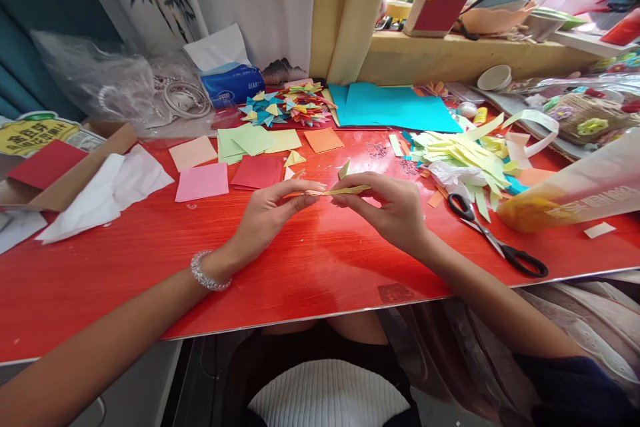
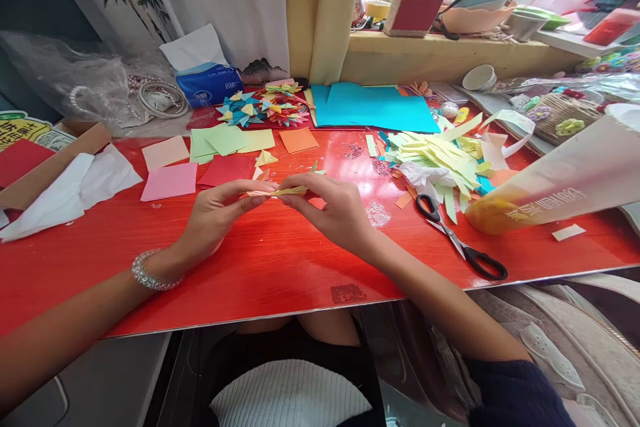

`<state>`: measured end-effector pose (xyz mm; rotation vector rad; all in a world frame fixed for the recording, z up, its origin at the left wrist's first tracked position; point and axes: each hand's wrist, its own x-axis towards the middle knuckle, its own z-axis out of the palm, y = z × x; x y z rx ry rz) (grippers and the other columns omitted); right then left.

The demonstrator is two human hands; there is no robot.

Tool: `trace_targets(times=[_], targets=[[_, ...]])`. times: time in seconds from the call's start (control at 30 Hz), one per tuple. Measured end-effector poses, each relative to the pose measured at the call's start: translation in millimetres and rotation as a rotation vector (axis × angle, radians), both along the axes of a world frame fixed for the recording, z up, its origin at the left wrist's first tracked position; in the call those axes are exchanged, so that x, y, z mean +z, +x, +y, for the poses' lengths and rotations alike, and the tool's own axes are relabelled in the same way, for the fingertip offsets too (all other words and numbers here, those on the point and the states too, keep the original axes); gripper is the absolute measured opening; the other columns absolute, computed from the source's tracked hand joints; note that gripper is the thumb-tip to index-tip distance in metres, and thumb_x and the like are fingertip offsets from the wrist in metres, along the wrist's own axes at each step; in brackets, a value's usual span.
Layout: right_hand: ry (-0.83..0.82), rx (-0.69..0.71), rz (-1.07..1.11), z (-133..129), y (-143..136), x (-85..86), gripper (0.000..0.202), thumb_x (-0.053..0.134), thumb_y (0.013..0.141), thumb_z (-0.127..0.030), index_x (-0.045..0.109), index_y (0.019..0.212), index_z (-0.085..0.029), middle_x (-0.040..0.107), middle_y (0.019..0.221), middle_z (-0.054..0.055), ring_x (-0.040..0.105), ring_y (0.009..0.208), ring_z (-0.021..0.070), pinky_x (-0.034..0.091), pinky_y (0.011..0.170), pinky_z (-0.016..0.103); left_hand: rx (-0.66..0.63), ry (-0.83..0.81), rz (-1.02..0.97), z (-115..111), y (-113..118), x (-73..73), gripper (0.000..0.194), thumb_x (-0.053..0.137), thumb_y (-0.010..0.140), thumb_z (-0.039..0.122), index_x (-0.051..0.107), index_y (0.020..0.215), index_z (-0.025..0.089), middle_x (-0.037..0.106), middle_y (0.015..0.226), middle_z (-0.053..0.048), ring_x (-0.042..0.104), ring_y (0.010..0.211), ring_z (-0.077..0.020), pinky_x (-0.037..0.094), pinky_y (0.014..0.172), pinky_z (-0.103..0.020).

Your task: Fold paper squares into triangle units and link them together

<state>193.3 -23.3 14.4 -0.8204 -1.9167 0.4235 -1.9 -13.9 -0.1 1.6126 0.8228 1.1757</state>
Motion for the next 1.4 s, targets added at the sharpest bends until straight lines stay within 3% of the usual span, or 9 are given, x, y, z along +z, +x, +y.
trace_targets(times=[0.47, 0.8, 0.97, 1.17, 1.27, 1.4], targets=[[0.131, -0.036, -0.062, -0.7, 0.2, 0.6, 0.008, 0.062, 0.082, -0.01, 0.064, 0.09, -0.01, 0.072, 0.082, 0.006, 0.068, 0.068, 0.0114, 0.058, 0.063, 0.022, 0.005, 0.024, 0.013, 0.7, 0.2, -0.8, 0.012, 0.065, 0.081, 0.027, 0.071, 0.091, 0.024, 0.071, 0.101, 0.0, 0.064, 0.099, -0.0148, 0.051, 0.091, -0.028], [0.255, -0.092, -0.153, -1.5, 0.1, -1.2, 0.011, 0.062, 0.083, -0.011, 0.064, 0.092, -0.017, 0.073, 0.086, 0.002, 0.069, 0.071, 0.0108, 0.058, 0.065, 0.02, 0.024, 0.038, 0.038, -0.1, 0.3, -0.9, 0.013, 0.065, 0.081, 0.028, 0.071, 0.092, 0.024, 0.071, 0.101, 0.0, 0.064, 0.099, -0.0145, 0.051, 0.09, -0.027], [0.243, -0.089, -0.2, -0.4, 1.1, -0.9, 0.01, 0.062, 0.082, -0.01, 0.064, 0.09, -0.016, 0.073, 0.084, 0.002, 0.069, 0.069, 0.0109, 0.056, 0.061, 0.02, 0.047, 0.088, 0.108, -0.5, -2.0, -1.3, 0.012, 0.064, 0.082, 0.027, 0.071, 0.091, 0.025, 0.072, 0.094, 0.002, 0.065, 0.087, -0.011, 0.052, 0.081, -0.022], [0.09, -0.058, -0.188, -0.5, 2.1, -0.5, 0.006, 0.061, 0.084, -0.013, 0.064, 0.089, -0.015, 0.072, 0.076, 0.0, 0.069, 0.065, 0.0105, 0.054, 0.057, 0.019, 0.011, 0.097, 0.146, 2.2, -5.6, -6.2, 0.016, 0.06, 0.085, 0.029, 0.071, 0.095, 0.025, 0.072, 0.089, 0.002, 0.066, 0.077, -0.01, 0.053, 0.072, -0.02], [0.098, -0.029, -0.174, -2.1, 2.5, -0.7, 0.007, 0.062, 0.083, -0.012, 0.064, 0.09, -0.015, 0.073, 0.079, 0.001, 0.07, 0.067, 0.01, 0.055, 0.06, 0.018, 0.03, 0.136, 0.173, 1.8, -5.9, -5.6, 0.017, 0.061, 0.084, 0.03, 0.072, 0.096, 0.024, 0.073, 0.094, 0.0, 0.067, 0.084, -0.012, 0.054, 0.078, -0.023], [0.265, -0.032, -0.218, -2.4, 4.1, -2.0, 0.011, 0.061, 0.083, -0.011, 0.064, 0.092, -0.017, 0.073, 0.086, 0.001, 0.07, 0.074, 0.0103, 0.056, 0.065, 0.019, 0.051, 0.159, 0.176, 0.3, -5.5, -2.1, 0.016, 0.063, 0.083, 0.029, 0.072, 0.095, 0.025, 0.072, 0.101, 0.001, 0.066, 0.095, -0.0139, 0.053, 0.088, -0.025]])
